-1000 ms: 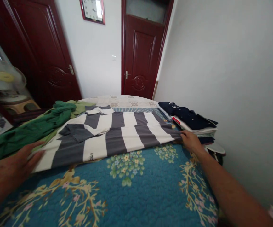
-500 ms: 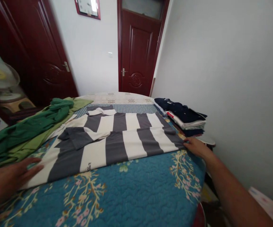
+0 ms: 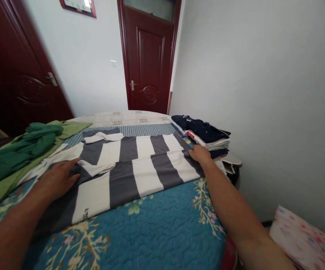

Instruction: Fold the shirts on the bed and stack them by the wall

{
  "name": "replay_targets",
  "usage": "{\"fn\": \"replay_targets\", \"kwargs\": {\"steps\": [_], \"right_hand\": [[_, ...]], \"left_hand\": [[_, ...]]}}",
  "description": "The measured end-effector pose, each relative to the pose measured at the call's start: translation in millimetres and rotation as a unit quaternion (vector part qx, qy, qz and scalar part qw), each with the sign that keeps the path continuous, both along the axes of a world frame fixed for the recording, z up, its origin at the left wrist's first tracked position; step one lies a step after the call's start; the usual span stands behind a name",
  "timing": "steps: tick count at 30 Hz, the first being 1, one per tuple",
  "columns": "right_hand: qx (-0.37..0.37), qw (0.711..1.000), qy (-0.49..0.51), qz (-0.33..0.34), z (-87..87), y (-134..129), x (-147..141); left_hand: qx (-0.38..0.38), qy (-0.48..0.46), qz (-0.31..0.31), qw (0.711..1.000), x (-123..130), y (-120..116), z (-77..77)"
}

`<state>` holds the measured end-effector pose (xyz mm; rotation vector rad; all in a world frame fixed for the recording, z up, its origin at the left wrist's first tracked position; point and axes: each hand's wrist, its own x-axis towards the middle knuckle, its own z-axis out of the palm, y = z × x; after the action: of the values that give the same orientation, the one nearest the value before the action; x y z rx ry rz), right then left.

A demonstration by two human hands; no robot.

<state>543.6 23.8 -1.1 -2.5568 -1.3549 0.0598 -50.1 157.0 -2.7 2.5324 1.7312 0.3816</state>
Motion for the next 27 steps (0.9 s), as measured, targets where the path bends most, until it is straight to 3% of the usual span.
{"fn": "replay_targets", "kwargs": {"steps": [5, 9, 15, 19, 24, 27], "right_hand": [[0.159, 0.982, 0.088, 0.049, -30.5, 12.2, 18.5], [0.293, 0.952, 0.092, 0.006, -35.6, 18.1, 19.6], [0.144, 0.99, -0.012, -0.001, -42.6, 18.2, 6.2], [0.101, 0.992, -0.081, 0.009, -53.7, 19.0, 11.9], [0.121, 0.97, -0.194, 0.077, -61.2, 21.0, 14.1], [0.178, 0.947, -0.232, 0.13, -58.0, 17.5, 5.5]], "left_hand": [[0.093, 0.061, 0.059, 0.992, -1.1, 11.4, -32.3], [0.104, 0.052, 0.081, 0.99, -13.7, 25.3, -46.7], [0.059, 0.032, 0.221, 0.973, -12.9, 10.3, -24.0], [-0.012, -0.059, 0.25, 0.966, -11.9, -6.1, -9.3], [0.004, -0.189, 0.242, 0.952, -16.5, -7.3, -10.1], [-0.019, -0.348, 0.225, 0.91, -13.6, -7.4, -9.5]]}}
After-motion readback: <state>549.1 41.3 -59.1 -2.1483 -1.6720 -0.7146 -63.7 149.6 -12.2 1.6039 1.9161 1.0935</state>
